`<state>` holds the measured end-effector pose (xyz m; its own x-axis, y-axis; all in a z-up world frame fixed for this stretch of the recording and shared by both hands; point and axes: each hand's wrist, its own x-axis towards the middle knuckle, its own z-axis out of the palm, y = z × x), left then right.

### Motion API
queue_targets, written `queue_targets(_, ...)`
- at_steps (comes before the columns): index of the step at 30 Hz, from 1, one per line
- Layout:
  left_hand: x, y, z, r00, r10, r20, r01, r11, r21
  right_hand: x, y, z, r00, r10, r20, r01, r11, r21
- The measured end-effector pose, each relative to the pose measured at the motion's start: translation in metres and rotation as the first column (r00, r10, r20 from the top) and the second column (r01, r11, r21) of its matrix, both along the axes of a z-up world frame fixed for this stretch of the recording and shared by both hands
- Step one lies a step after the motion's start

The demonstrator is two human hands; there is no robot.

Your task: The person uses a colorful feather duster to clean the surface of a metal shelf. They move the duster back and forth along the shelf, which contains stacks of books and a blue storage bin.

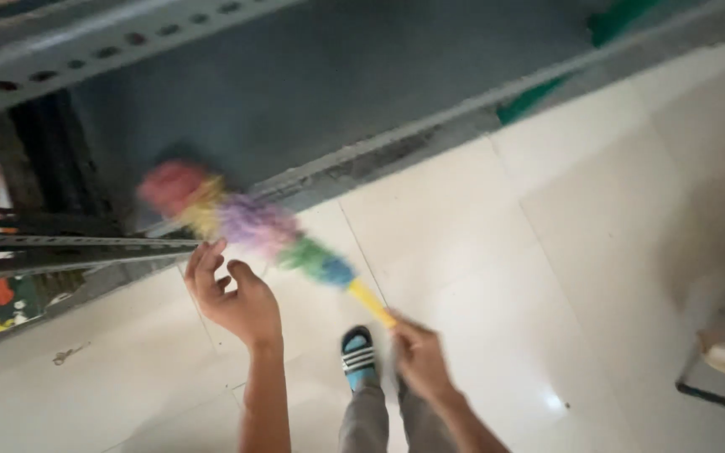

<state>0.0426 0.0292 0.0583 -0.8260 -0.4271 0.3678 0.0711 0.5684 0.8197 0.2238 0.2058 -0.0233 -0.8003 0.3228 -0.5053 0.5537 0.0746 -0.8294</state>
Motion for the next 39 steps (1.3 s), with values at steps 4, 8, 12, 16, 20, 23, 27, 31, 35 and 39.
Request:
queue_targets(4,-0.005,0.018,0.001,0.997,-0.07,0.016,0.07,0.997,-0.018,0.101,0.117,-0.132,0.904,-0.141,-0.404,0.223,0.961,0.164)
queue_targets(8,-0.011,0.037,0.012,0.99,-0.138,0.018,0.138,0.99,0.003,0.072,0.162,-0.025,0.802,-0.509,-0.313,0.545,0.838,0.032)
queue_targets(12,-0.011,0.062,0.022,0.983,-0.185,0.006,0.184,0.982,0.051,0.092,0.122,0.017,0.914,-0.33,-0.237,0.392,0.87,0.3)
queue_targets(16,-0.011,0.085,0.015,0.968,-0.247,0.039,0.245,0.969,0.042,0.081,0.147,0.013,0.938,-0.328,0.11,0.263,0.884,0.387)
queue_targets(20,-0.014,0.118,0.027,0.948,-0.315,0.031,0.316,0.949,-0.002,0.065,0.192,0.017,0.784,-0.578,-0.227,0.621,0.745,0.246)
queue_targets(23,-0.009,0.146,0.027,0.926,-0.378,0.028,0.378,0.926,-0.005,0.06,0.185,0.037,0.777,-0.614,-0.138,0.612,0.686,0.392)
queue_targets(27,-0.007,0.19,0.012,0.867,-0.486,0.111,0.483,0.874,0.051,0.041,0.176,0.027,0.853,-0.428,-0.3,0.49,0.854,0.175)
queue_targets(31,-0.015,0.246,-0.007,0.779,-0.612,0.135,0.588,0.788,0.183,-0.02,0.208,0.008,0.884,-0.382,-0.269,0.397,0.918,-0.002)
queue_targets(35,-0.011,0.295,-0.023,0.722,-0.666,0.189,0.607,0.74,0.291,-0.076,0.246,-0.015,0.873,-0.426,-0.237,0.413,0.905,-0.102)
queue_targets(39,-0.006,0.334,-0.031,0.706,-0.678,0.202,0.61,0.728,0.311,-0.123,0.29,-0.029,0.828,-0.545,-0.13,0.526,0.836,-0.154)
